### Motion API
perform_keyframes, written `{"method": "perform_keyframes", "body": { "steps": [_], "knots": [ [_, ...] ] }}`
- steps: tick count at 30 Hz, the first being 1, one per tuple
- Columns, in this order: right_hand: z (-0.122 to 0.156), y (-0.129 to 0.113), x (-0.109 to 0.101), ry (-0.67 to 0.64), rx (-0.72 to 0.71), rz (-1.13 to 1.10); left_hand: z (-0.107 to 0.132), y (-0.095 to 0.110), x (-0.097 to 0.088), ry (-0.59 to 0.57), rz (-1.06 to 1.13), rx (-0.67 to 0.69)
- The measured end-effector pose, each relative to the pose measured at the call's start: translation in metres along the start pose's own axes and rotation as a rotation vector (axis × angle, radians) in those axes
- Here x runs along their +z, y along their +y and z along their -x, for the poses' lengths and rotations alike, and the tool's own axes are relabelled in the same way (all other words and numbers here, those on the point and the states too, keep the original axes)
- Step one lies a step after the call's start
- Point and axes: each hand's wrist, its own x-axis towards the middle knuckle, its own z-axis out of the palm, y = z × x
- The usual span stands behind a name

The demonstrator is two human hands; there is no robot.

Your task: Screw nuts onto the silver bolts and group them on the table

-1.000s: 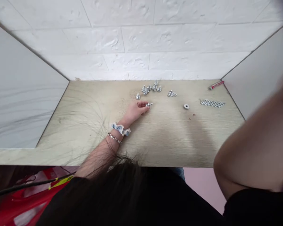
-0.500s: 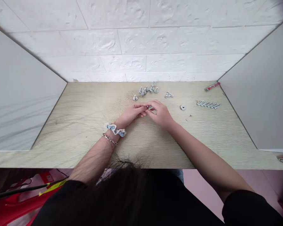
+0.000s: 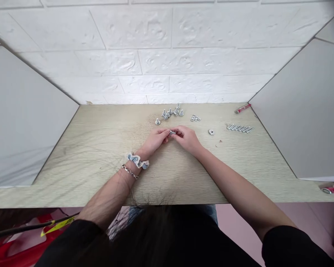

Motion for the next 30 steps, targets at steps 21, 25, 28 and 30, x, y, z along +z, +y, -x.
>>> {"method": "perform_keyframes", "body": {
  "steps": [21, 25, 28, 30],
  "knots": [
    [0.001, -0.01, -0.003, -0.068, -0.01, 0.154, 0.0, 0.004, -0.001, -0.099, 0.067, -0.159],
    [0.002, -0.012, -0.003, -0.066, 0.023, 0.146, -0.002, 0.002, -0.002, -0.105, 0.116, -0.163],
    [0.003, -0.013, -0.002, -0.086, 0.047, 0.106, -0.003, -0.001, -0.002, -0.092, 0.162, -0.164],
    [0.004, -0.013, -0.001, -0.096, 0.044, 0.096, -0.003, -0.002, -0.003, -0.091, 0.19, -0.169]
  ]
}}
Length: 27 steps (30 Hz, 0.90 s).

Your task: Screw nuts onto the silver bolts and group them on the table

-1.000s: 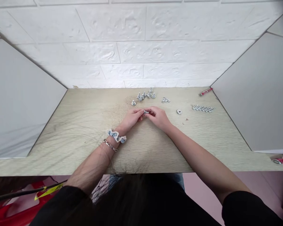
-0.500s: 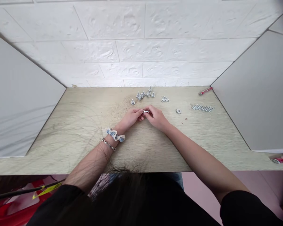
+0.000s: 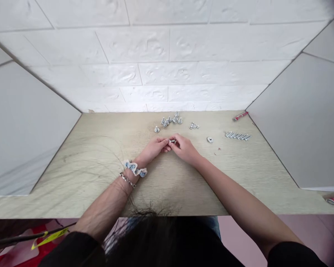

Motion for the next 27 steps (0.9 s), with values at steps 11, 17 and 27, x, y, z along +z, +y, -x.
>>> {"method": "perform_keyframes", "body": {
  "steps": [11, 17, 27],
  "knots": [
    [-0.002, 0.001, 0.001, -0.038, 0.025, -0.004, -0.001, -0.002, -0.002, 0.006, -0.035, 0.021],
    [0.0, -0.005, -0.004, 0.003, 0.024, 0.224, 0.001, 0.0, -0.001, -0.013, -0.041, 0.043],
    [0.002, -0.004, -0.001, -0.038, -0.018, 0.061, 0.003, 0.002, 0.0, 0.013, -0.012, 0.038]
  ]
}}
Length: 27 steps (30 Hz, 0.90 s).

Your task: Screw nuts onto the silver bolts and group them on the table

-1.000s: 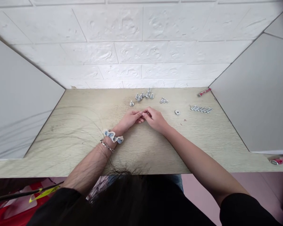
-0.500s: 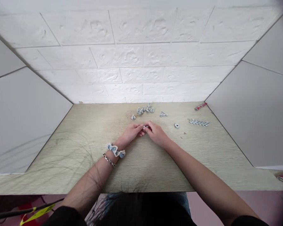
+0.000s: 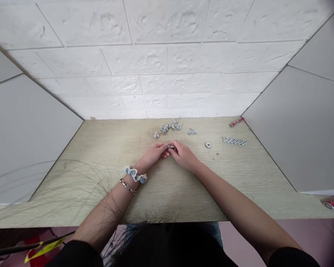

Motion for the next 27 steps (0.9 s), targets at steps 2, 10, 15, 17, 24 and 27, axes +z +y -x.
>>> {"method": "perform_keyframes", "body": {
  "steps": [2, 10, 15, 17, 24, 27],
  "knots": [
    [-0.0009, 0.0009, -0.0011, 0.011, 0.02, 0.022, 0.0004, 0.0007, 0.0006, -0.005, -0.015, -0.01],
    [-0.0018, -0.0003, -0.0025, 0.12, 0.075, 0.057, 0.0018, 0.0027, 0.0016, -0.024, 0.004, -0.002],
    [-0.0029, 0.0036, 0.0002, 0.071, 0.054, 0.078, 0.0004, 0.0012, 0.0009, -0.018, 0.018, 0.005],
    [-0.0035, 0.0051, 0.0003, 0.053, 0.039, 0.114, 0.0002, 0.0011, 0.0009, -0.02, 0.021, 0.008],
    [-0.0008, 0.0049, 0.0035, 0.073, -0.001, 0.006, 0.0004, 0.0017, 0.001, -0.029, 0.02, 0.029],
    [0.0, 0.0033, 0.0051, 0.119, 0.057, -0.041, -0.0003, 0.0011, 0.0012, -0.023, 0.02, 0.03]
  ]
}}
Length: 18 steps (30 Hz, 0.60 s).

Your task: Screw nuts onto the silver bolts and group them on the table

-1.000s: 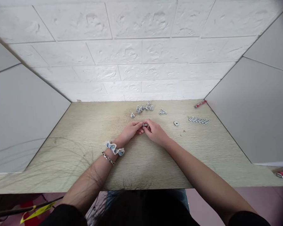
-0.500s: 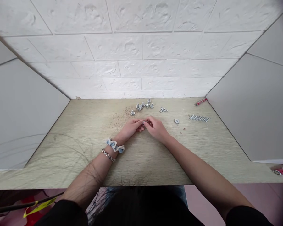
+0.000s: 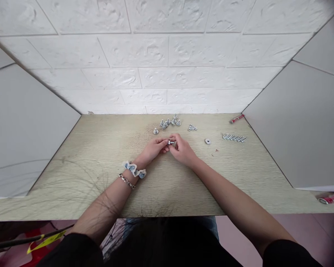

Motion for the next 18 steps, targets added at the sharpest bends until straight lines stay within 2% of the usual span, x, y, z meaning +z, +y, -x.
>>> {"method": "perform_keyframes", "body": {
  "steps": [4, 9, 14, 18],
  "knots": [
    [-0.0021, 0.0005, -0.0005, 0.017, 0.057, 0.002, -0.0004, -0.0005, 0.0001, 0.011, 0.007, -0.01],
    [-0.0046, 0.0037, -0.0021, -0.029, 0.002, 0.083, -0.001, -0.0013, -0.0008, 0.017, 0.002, -0.008],
    [-0.0019, 0.0028, -0.0017, -0.022, -0.013, -0.002, -0.0005, -0.0002, -0.0003, 0.024, 0.027, -0.009],
    [-0.0015, 0.0, -0.0008, 0.006, 0.028, -0.003, 0.0001, 0.001, 0.0013, 0.022, -0.004, -0.014]
  ]
}}
